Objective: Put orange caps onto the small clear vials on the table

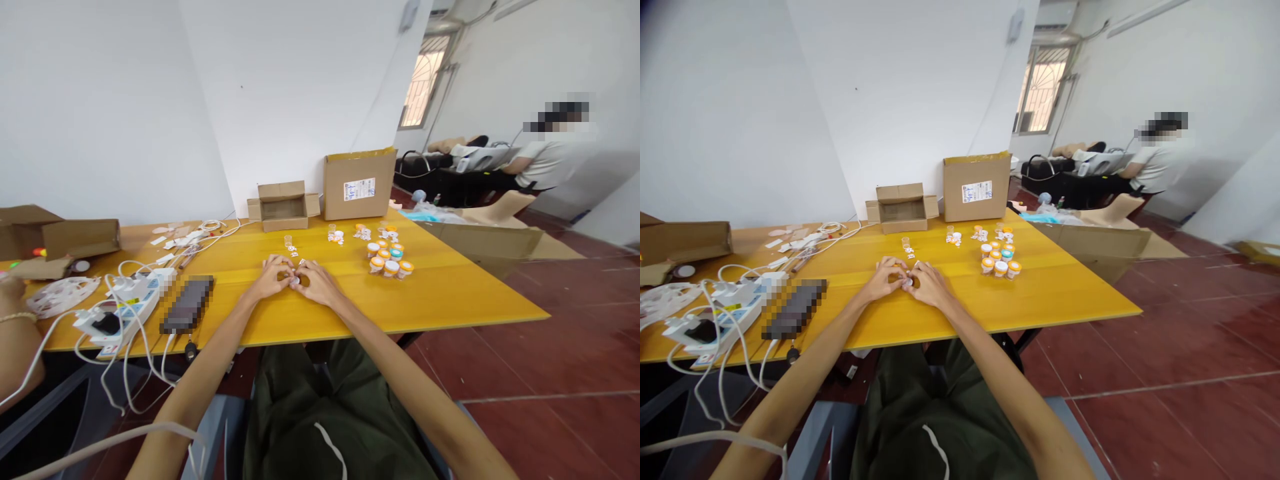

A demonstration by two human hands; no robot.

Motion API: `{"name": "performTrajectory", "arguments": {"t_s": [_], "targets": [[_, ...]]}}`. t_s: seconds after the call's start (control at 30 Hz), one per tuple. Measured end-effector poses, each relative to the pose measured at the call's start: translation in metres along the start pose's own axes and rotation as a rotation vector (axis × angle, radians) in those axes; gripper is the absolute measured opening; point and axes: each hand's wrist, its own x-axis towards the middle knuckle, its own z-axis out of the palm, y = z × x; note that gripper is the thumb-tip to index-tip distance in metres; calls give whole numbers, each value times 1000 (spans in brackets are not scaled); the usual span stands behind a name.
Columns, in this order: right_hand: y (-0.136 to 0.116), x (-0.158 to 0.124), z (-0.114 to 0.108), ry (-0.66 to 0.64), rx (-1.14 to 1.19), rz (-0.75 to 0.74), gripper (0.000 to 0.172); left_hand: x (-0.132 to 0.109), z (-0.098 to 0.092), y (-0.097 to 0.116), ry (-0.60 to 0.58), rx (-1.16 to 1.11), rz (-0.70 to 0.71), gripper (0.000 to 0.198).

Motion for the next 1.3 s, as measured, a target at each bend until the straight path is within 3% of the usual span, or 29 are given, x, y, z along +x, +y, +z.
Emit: {"name": "performTrajectory", "arguments": {"t_s": [0.23,0.57,0.73,1.3], "targets": [[-1,0,0,41,43,32,12,0,-4,2,17,0,-2,9],[19,10,6,159,48,78,16,-4,-10,-5,50,114,-13,11],[20,19,9,115,18,-30,14,-5,-9,-7,32,150,47,16],[26,31,16,65,-5,-78,14,-6,-10,-1,6,105,28,13]]}}
